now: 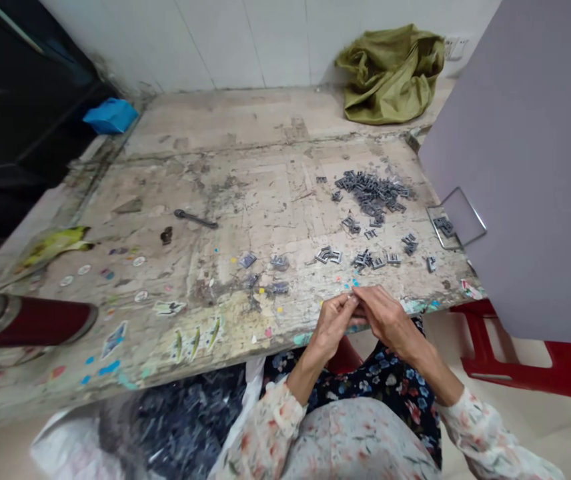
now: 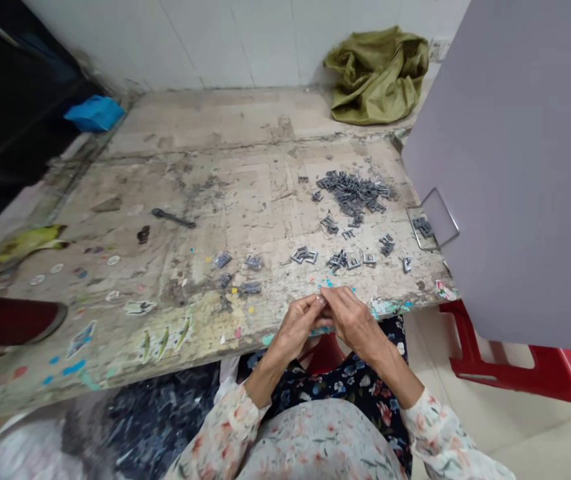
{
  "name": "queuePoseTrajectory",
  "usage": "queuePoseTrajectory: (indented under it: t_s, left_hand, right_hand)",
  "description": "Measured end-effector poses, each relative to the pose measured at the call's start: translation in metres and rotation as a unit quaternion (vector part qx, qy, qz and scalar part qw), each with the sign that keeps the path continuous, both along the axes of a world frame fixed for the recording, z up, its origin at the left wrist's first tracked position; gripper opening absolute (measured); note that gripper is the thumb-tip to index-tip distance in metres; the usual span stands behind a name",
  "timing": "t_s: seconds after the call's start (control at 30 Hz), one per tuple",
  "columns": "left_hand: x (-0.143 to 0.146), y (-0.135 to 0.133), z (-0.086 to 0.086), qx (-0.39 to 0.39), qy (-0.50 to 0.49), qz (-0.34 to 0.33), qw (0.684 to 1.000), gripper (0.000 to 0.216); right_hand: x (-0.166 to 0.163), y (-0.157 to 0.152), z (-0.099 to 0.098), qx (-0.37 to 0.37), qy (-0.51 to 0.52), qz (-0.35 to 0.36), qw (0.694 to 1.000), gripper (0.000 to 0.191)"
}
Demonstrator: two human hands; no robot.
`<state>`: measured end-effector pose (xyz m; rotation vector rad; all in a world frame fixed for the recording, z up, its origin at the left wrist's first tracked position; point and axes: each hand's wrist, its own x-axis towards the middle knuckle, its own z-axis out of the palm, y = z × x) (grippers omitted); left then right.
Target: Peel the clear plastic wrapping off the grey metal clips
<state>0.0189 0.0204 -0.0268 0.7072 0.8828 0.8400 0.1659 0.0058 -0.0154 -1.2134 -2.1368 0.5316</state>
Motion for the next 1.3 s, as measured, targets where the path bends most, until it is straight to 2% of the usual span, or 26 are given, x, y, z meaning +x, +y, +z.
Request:
queuePoseTrajectory:
  t_s: [0.13,0.27,0.3,0.43,0.57,0.7,0.8,0.87,0.93,1.03,1.1,1.17,1.3]
  left_hand:
    - [-0.003,-0.003,-0.001,-0.035,0.007,0.032,0.999,0.043]
    - [-0.005,-0.005,0.005,-0.052,0.046,0.077,0.995,0.042]
    - [-0.005,-0.005,0.007,-0.053,0.055,0.086,0.993,0.041]
    - [-0.004,-0.005,0.01,-0.06,0.043,0.097,0.993,0.039]
    - [-0.006,-0.006,0.007,-0.058,0.014,0.088,0.994,0.036]
    - [-0.007,-0.007,0.002,-0.065,0.004,0.09,0.994,0.034]
    - [-0.006,-0.007,0.0,-0.064,0.007,0.087,0.994,0.032]
    - [-0.004,-0.008,0.0,-0.06,0.017,0.084,0.995,0.032]
    - [-0.002,-0.008,0.002,-0.056,0.026,0.082,0.995,0.032]
    - [-0.001,-0.008,0.003,-0.063,0.021,0.077,0.995,0.033]
    - [-0.002,-0.008,0.004,-0.081,0.003,0.068,0.994,0.033]
    - [-0.003,-0.008,0.004,-0.104,-0.022,0.062,0.992,0.031]
    - [-0.004,-0.007,0.005,-0.138,-0.068,0.064,0.986,0.028]
  right_hand:
    - [0.01,0.007,-0.005,-0.019,0.03,-0.019,0.999,0.037]
    - [0.04,0.04,-0.014,0.034,-0.021,-0.151,0.988,0.03]
    - [0.047,0.048,-0.017,0.044,-0.046,-0.164,0.984,0.03]
    - [0.056,0.067,-0.027,0.034,-0.132,-0.155,0.978,0.028]
    - [0.054,0.063,-0.03,0.034,-0.132,-0.164,0.977,0.018]
    - [0.061,0.047,-0.019,0.006,-0.065,-0.209,0.976,0.014]
    - [0.067,0.035,-0.007,0.021,-0.127,-0.235,0.963,0.016]
    - [0.067,0.028,-0.002,0.029,-0.204,-0.234,0.95,0.013]
    - [0.063,0.022,-0.002,0.001,-0.24,-0.204,0.949,0.011]
    - [0.057,0.017,-0.005,-0.062,-0.205,-0.121,0.969,0.011]
    - [0.055,0.017,-0.008,-0.084,-0.173,-0.091,0.977,0.015]
    - [0.055,0.017,-0.011,-0.075,-0.157,-0.095,0.98,0.017]
    - [0.055,0.012,-0.018,-0.002,-0.133,-0.14,0.981,0.019]
